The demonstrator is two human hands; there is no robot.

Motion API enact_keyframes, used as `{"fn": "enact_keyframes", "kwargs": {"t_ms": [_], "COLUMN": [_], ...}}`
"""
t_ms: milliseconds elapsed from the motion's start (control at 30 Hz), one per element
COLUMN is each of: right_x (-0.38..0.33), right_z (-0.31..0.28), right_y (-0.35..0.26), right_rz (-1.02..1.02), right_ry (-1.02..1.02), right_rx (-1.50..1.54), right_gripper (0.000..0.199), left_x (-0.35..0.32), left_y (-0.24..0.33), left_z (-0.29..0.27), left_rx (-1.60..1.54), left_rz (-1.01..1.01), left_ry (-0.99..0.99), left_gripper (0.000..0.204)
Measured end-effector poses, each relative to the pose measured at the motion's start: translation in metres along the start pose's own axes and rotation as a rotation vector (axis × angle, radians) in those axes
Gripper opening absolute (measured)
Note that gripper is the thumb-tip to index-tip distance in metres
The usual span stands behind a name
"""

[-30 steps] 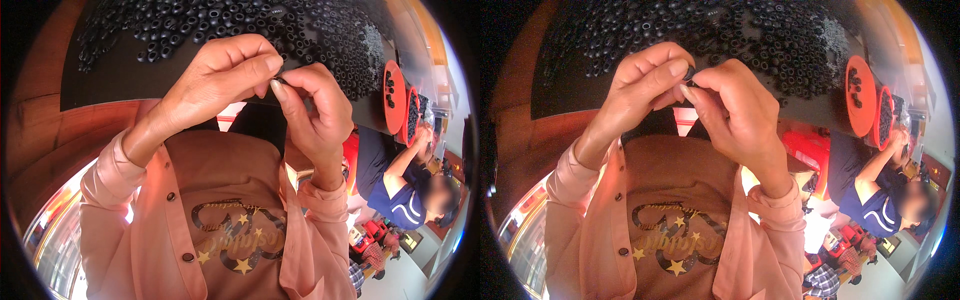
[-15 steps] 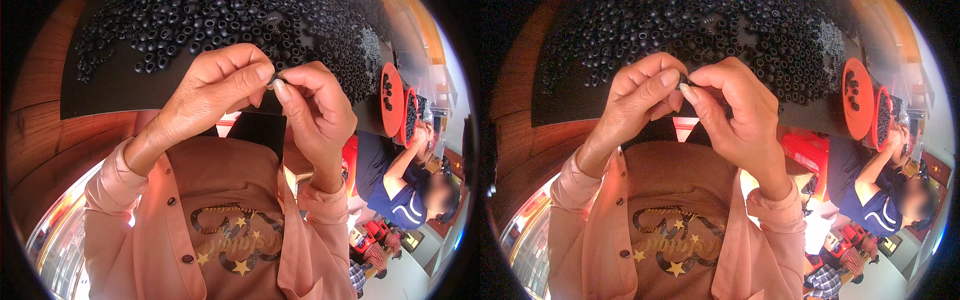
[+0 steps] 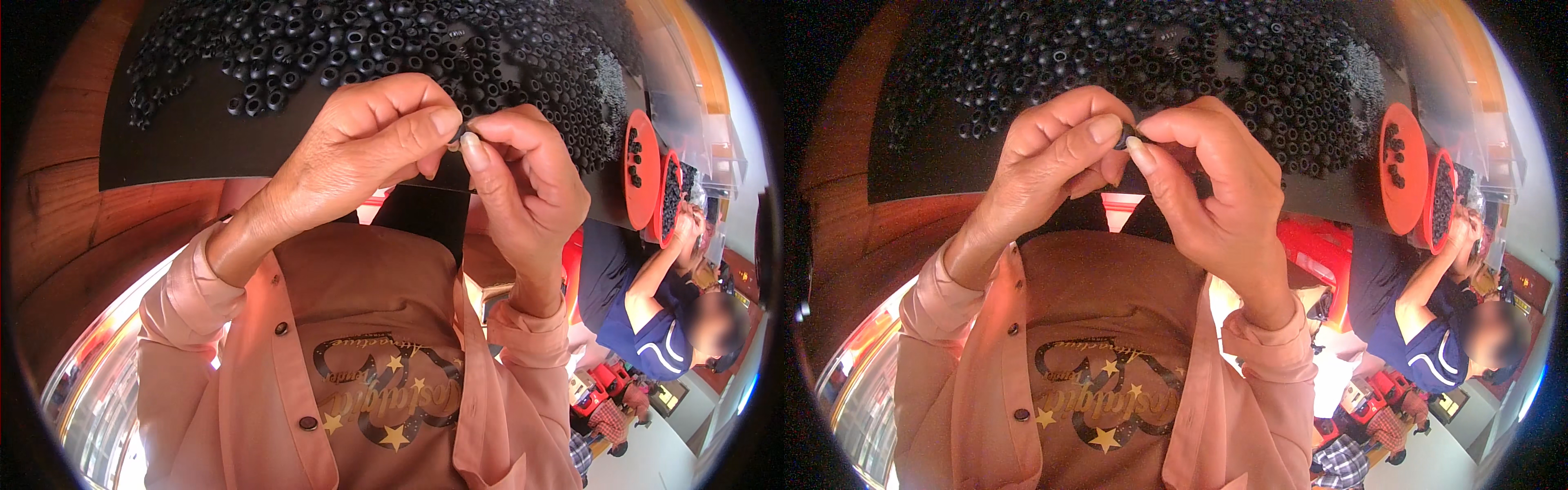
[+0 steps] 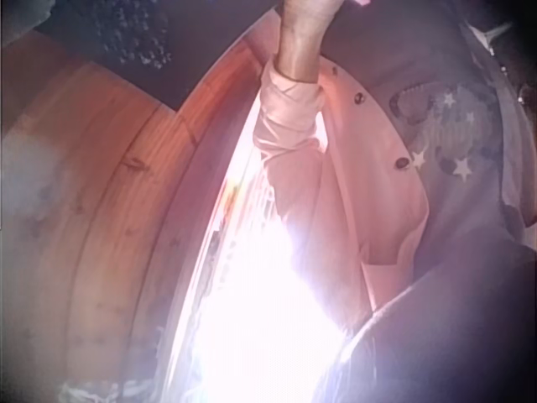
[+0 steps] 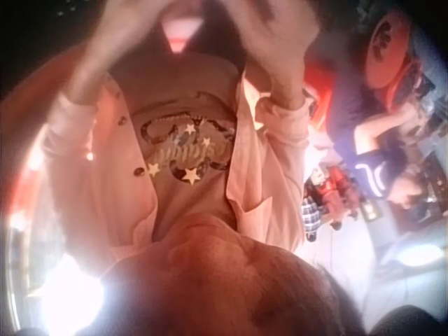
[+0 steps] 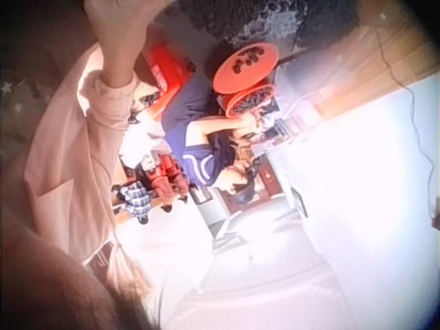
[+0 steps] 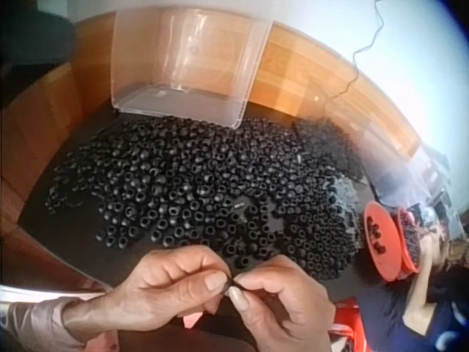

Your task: The person assembles toggle stoppers by fitting inner pieces into outer casings by hand and placing the assembled pieces onto a plate.

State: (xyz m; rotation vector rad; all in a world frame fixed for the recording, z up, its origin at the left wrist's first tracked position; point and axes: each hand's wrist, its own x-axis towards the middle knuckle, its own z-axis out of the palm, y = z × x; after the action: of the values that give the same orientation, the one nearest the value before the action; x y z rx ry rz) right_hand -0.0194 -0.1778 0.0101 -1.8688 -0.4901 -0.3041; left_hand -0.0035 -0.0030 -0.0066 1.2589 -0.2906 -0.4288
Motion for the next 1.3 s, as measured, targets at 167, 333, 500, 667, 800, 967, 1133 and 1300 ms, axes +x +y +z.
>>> {"fn": "enact_keyframes", "kwargs": {"t_ms": [167,333,500,667,800,967,1133,1300], "right_x": [-0.001,-0.001,-0.005,-0.011,-0.016,-0.021,-0.020,-0.013], "right_z": [-0.002,-0.003,-0.005,-0.009,-0.008,-0.010,-0.007,-0.007], "right_y": [0.004,0.005,0.004,0.007,0.006,0.013,0.010,0.010], "right_rz": [0.016,0.002,0.022,0.064,0.088,0.090,0.076,0.045], "right_ry": [-0.001,0.000,-0.005,-0.018,-0.023,-0.022,-0.017,0.006], "right_rx": [0.004,0.006,0.009,0.008,0.023,0.043,0.054,0.030], "right_gripper": [0.014,0.013,0.013,0.013,0.014,0.015,0.014,0.013], "left_x": [0.003,0.005,0.003,0.005,0.003,0.000,0.001,0.000], "left_y": [-0.003,-0.003,0.000,-0.001,0.000,0.001,-0.002,-0.002], "left_z": [0.001,0.000,0.001,0.004,0.004,0.003,0.003,0.004], "left_rx": [0.000,0.015,0.045,0.038,0.035,0.067,0.103,0.072], "left_rz": [0.001,0.018,0.013,-0.021,-0.052,-0.050,-0.026,-0.021], "left_ry": [-0.007,-0.012,-0.020,-0.024,-0.032,-0.011,-0.038,-0.013], "left_gripper": [0.026,0.025,0.024,0.023,0.023,0.024,0.025,0.025]}}
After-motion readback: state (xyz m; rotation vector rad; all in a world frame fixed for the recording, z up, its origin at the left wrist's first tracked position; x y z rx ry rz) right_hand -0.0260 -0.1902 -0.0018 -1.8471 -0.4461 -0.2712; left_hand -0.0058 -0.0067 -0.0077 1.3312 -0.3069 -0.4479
